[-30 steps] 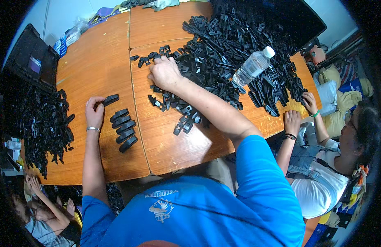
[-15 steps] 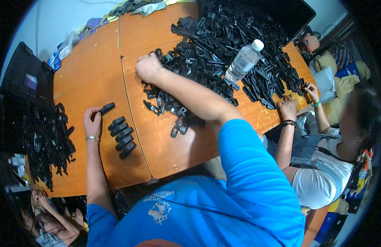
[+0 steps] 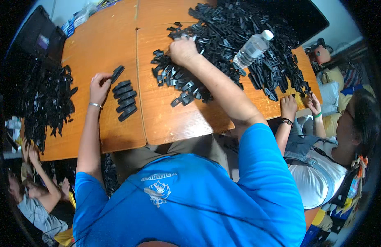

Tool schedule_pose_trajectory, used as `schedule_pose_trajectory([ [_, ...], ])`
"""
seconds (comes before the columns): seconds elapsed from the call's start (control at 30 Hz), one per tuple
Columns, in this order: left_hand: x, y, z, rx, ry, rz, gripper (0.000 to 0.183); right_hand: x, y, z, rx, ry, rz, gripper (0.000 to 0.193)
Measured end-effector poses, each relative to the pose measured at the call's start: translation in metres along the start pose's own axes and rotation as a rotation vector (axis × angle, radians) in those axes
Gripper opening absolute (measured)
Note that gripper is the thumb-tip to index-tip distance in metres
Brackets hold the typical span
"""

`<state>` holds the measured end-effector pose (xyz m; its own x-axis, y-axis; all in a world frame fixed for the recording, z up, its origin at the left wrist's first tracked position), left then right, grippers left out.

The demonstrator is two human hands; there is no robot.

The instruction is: The person assembles plastic components by hand, lines up the assembled parts on the table, and reaches into a bin beneath the table.

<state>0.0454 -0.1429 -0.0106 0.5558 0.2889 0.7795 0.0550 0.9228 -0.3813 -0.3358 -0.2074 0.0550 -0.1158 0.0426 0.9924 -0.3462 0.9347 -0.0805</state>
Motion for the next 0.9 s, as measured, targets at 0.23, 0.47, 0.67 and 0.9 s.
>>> schedule_pose_trajectory([
  [0.23, -0.001, 0.026, 0.027, -0.028, -0.059, 0.116, 0.045, -0.011, 0.017, -0.062, 0.25, -0.265, 0.27, 0.034],
  [0.47, 0.021, 0.058, 0.081, -0.027, -0.027, -0.103, 0.066, -0.002, 0.023, -0.087, 0.146, -0.22, 0.101, 0.033],
  [0.67, 0.028, 0.115, 0.118, -0.076, -0.161, -0.067, 0.103, -0.037, 0.019, -0.16, 0.443, -0.593, 0.358, 0.034],
  [0.9, 0.052, 0.16, 0.097, 0.053, -0.221, -0.043, 0.1, -0.065, 0.06, -0.233, 0.39, -0.733, 0.22, 0.033],
])
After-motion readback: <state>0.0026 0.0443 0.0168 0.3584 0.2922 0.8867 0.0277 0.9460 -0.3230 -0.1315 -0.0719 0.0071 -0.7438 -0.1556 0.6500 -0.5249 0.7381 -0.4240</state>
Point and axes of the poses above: each hand's wrist, its own y-axis away from the middle knuckle, its own x-axis out of the back of the hand, z = x × y, the point moved 2 cm from there along -y, towards the middle knuckle, and after that the axes turned 14 degrees about -y, right-handed, at the moved point
